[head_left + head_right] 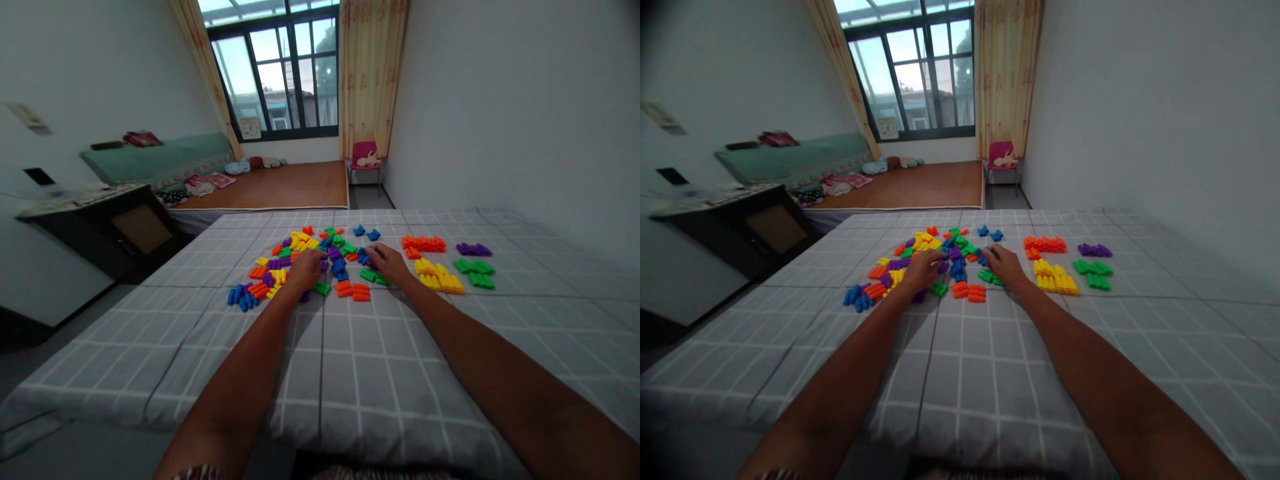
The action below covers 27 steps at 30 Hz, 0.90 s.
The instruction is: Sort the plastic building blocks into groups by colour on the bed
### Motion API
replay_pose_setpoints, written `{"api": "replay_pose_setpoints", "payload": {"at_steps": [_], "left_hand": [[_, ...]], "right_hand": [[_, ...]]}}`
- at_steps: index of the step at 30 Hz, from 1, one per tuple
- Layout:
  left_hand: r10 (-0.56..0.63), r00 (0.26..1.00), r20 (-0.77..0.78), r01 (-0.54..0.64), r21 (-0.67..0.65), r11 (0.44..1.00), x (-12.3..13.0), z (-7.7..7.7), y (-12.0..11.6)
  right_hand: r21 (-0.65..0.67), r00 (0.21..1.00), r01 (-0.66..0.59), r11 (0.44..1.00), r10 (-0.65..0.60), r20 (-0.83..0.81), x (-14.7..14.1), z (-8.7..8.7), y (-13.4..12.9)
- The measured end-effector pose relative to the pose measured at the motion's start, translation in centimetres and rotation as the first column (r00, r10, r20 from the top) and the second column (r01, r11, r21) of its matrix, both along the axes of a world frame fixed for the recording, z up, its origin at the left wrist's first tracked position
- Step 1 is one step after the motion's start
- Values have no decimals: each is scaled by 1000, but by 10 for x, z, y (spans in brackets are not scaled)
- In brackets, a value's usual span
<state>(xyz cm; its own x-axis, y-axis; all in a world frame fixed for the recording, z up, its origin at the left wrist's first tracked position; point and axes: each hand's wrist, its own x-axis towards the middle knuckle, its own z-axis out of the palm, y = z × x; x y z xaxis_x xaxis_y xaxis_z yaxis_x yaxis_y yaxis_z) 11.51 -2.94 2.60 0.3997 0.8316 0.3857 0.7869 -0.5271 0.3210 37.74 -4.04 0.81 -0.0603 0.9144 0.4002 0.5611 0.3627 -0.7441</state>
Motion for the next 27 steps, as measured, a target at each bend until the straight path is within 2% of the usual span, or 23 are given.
{"api": "replay_pose_setpoints", "payload": {"at_steps": [3,6,9,12,14,19,24,27], "left_hand": [[-173,980,102,171,25,985,15,4,-9],[-231,935,270,252,-48,966,32,3,-17],[-156,878,452,258,-172,951,40,-3,-16],[-113,793,598,351,-297,888,41,-8,-9],[-79,746,661,393,-343,853,42,-11,-6],[36,709,704,300,-348,888,44,-18,-4],[76,711,699,288,-388,875,42,-21,-5],[99,704,703,299,-420,857,44,-20,-9]], "right_hand": [[39,1000,-5,999,4,24,0,2,-1],[62,988,-155,986,156,-17,-13,3,-5],[37,975,-206,978,208,-72,-28,4,-7],[27,979,-176,984,177,-96,-34,4,-9],[71,980,-188,980,192,-55,-35,6,-12],[203,943,-329,922,310,119,-32,8,-20],[179,920,-378,908,348,178,-32,1,-14],[168,913,-374,912,330,239,-31,-5,-12]]}}
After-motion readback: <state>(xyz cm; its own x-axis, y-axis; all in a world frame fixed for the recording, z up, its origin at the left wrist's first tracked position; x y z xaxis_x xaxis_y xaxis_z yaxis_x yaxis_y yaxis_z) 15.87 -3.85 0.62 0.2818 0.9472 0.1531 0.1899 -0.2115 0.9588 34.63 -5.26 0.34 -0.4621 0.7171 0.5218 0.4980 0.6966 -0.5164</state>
